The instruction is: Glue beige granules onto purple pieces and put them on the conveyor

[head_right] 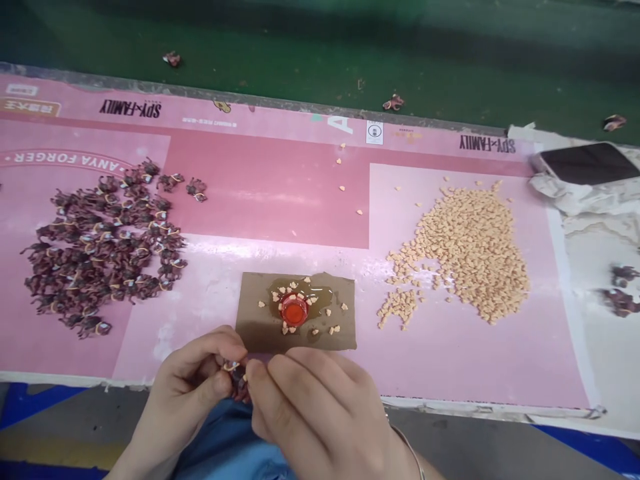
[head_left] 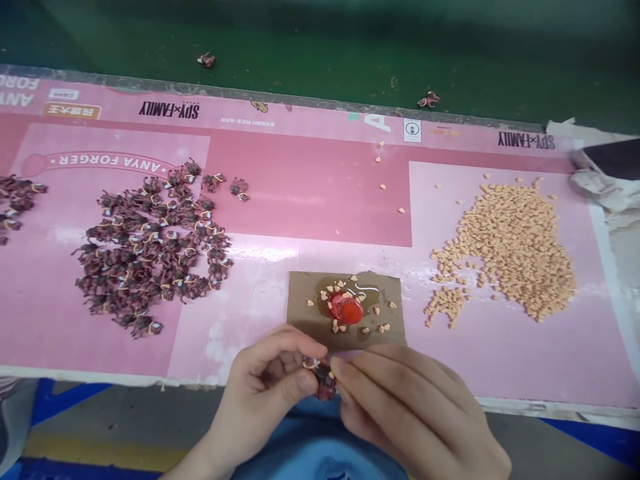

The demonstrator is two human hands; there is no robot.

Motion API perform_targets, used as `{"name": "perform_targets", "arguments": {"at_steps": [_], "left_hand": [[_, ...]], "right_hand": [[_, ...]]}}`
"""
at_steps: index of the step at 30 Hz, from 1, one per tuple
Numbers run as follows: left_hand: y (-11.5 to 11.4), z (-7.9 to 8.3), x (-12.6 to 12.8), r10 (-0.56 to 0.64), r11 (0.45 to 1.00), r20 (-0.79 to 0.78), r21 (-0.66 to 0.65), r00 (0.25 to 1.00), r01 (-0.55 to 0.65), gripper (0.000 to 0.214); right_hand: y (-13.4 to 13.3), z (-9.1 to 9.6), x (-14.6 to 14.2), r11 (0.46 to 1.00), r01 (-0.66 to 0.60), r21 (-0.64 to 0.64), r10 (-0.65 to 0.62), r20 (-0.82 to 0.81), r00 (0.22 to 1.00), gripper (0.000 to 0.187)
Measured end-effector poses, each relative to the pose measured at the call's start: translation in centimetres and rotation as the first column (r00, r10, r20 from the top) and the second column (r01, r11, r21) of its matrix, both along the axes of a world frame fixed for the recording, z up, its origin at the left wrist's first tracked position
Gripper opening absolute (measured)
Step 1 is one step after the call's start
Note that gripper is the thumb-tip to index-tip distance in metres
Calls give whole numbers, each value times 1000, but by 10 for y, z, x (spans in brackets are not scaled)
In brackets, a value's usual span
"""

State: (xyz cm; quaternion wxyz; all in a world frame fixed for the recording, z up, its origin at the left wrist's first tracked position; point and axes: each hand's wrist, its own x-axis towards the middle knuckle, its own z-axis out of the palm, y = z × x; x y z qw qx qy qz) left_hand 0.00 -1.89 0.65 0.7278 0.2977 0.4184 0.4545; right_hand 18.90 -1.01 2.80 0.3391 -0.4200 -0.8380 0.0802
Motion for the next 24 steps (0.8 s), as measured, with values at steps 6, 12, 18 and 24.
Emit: {"name": "perform_targets", "arguments": {"at_steps": [6,12,18,24], "left_hand": [[-6,-2,10,163,986,-184,70,969,-153,6],[1,3,6,230,945,-409,312,883,-101,16],[62,28,-15,204,768,-683,556,702,318,21],[218,24,-15,320,797,-897,429,305,425,13]], "right_hand": [[-5,9,-3,993,-42,109,11,269,963,21],[6,-1,-3,995,-46,92,33,141,989,21],[6,-24,41,952,304,-34,-306,-71,949,39],[-6,-49,96,861,501,-90,-509,-120,853,35]]}}
